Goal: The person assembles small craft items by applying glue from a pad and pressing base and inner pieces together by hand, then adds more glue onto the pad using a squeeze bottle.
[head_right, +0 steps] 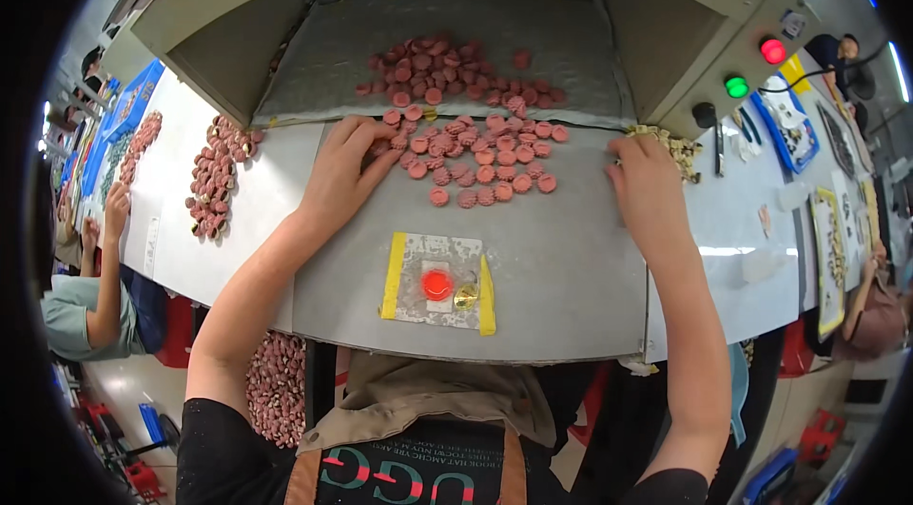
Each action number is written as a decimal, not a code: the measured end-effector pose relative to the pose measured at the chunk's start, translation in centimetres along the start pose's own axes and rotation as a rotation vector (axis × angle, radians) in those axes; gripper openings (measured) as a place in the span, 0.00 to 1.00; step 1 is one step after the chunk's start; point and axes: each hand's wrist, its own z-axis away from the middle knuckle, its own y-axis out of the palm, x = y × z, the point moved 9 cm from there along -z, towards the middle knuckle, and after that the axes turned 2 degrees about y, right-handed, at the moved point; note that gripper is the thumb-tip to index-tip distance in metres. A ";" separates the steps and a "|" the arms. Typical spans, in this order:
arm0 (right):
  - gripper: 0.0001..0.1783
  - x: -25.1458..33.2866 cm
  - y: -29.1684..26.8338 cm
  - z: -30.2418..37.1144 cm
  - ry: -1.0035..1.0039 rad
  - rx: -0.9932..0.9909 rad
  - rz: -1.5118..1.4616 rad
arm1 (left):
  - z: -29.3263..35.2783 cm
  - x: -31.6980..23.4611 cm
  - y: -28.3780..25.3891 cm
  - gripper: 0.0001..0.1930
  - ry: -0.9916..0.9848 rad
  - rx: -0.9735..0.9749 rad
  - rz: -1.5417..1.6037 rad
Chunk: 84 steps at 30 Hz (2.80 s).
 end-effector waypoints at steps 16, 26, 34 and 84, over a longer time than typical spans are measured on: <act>0.08 7.2 0.5 8.2 0.003 0.146 -0.242 | 8.6 -0.8 -4.8 0.08 -0.216 -0.016 0.084; 0.10 8.4 1.0 8.7 0.148 0.070 -0.442 | 8.1 -2.2 -5.3 0.11 -0.059 -0.012 -0.065; 0.07 7.3 0.4 9.9 0.230 0.029 -0.439 | 10.3 -2.8 -2.7 0.17 -0.527 -0.002 1.030; 0.13 17.1 3.5 7.1 0.017 0.345 -0.509 | 13.7 -6.2 2.6 0.15 -0.707 -0.043 1.718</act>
